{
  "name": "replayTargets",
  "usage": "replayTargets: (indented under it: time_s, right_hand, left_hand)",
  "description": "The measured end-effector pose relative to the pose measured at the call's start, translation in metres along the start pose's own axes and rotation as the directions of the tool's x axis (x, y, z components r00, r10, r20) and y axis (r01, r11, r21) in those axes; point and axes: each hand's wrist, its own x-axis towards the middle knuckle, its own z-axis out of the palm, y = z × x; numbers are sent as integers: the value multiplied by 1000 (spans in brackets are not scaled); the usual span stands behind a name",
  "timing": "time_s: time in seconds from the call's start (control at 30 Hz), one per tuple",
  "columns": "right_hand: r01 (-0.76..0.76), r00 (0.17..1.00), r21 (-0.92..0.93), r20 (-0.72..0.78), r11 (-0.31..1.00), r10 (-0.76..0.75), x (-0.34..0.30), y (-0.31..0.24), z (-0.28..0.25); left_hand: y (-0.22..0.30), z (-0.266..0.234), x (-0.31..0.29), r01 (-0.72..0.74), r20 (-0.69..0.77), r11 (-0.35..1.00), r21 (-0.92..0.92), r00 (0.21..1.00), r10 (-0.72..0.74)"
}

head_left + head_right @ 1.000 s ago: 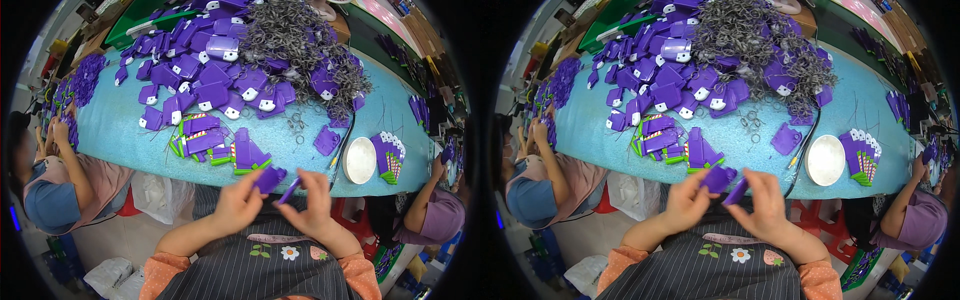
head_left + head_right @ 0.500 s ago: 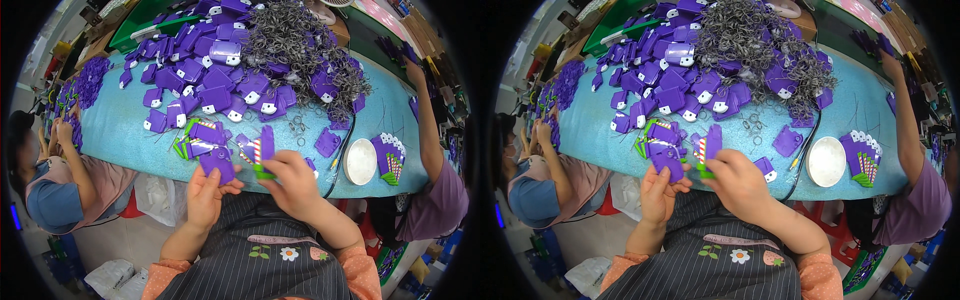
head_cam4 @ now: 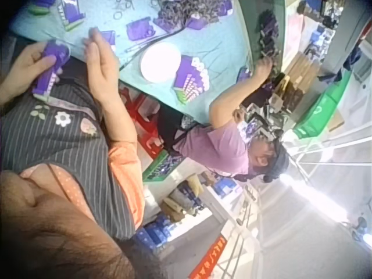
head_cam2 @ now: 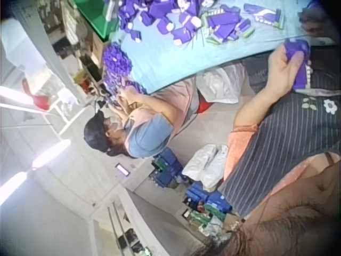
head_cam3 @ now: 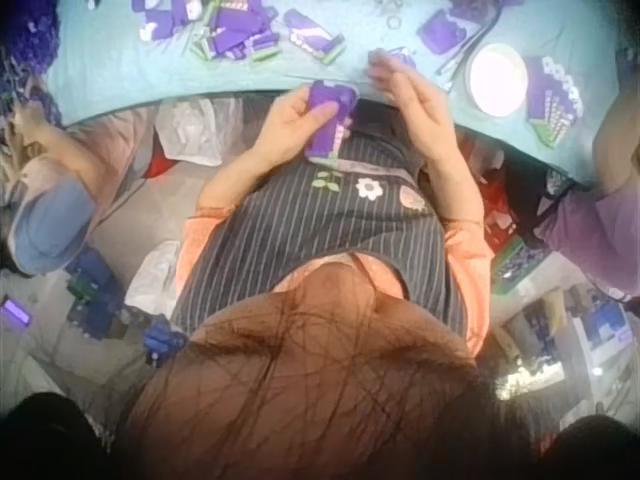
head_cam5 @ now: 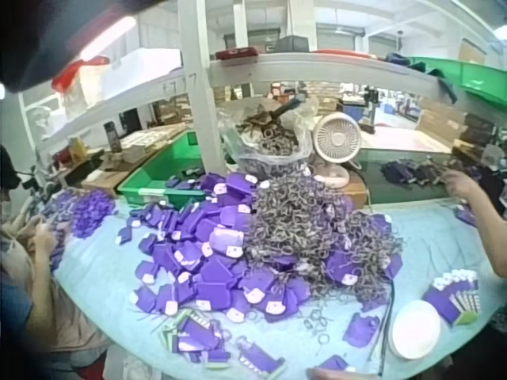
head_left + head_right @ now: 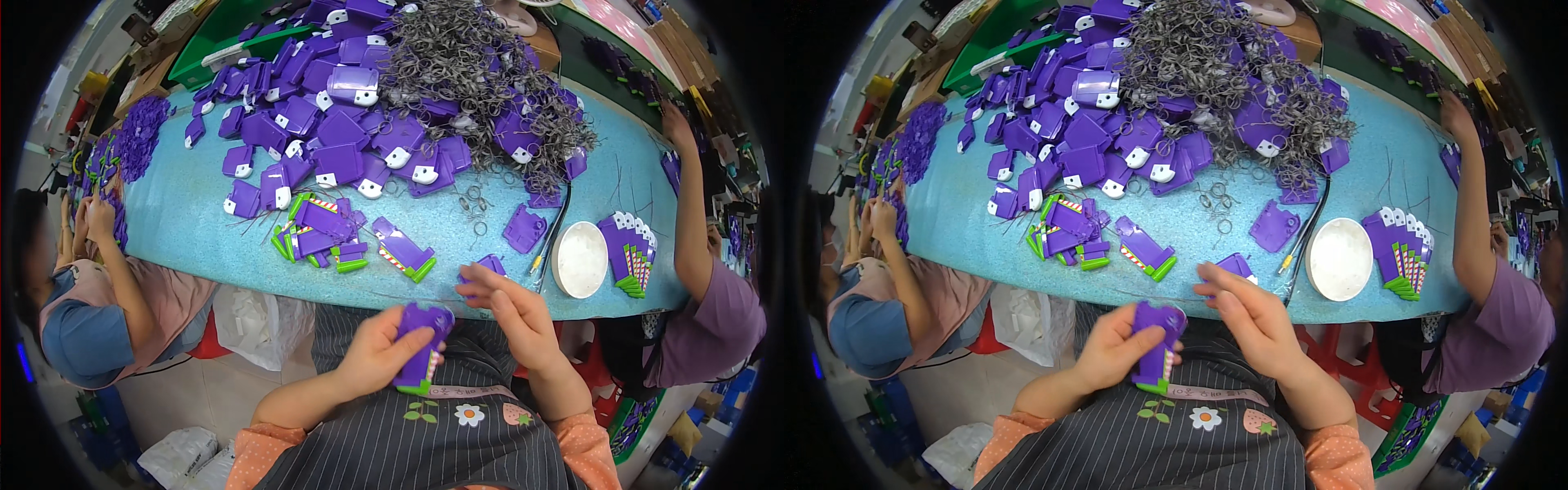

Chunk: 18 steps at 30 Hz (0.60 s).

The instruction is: The person assembles purple plastic components by hand, inserting small white pieces and threading grey wires through them. They handle the parts one at a time, manipulating them to fit the components together and placing the finished units on the table.

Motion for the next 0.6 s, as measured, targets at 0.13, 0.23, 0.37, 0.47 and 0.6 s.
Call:
replayTargets:
  time_s: [0.13, 0.23, 0.37, 0.47, 0.6]
  right_hand:
    - [-91, 991, 50, 102, 995, 86, 27, -16, 12]
    - [-234, 968, 278, 154, 931, 197, 35, -37, 23]
    - [177, 982, -152, 93, 972, -164, 26, -48, 25]
    - [397, 886, -507, -4, 765, -463, 18, -52, 26]
    - [418, 805, -738, 31, 529, -593, 10, -36, 29]
  left_hand:
    - [-16, 3, 12, 341, 241, 923, -179, 925, -294]
    - [-25, 3, 17, 363, 341, 870, -334, 907, -248]
    - [-28, 3, 22, 377, 327, 862, -338, 906, -268]
    - [-15, 0, 17, 225, 193, 924, -308, 966, -171]
    - [9, 6, -1, -312, -51, 943, -118, 950, 308]
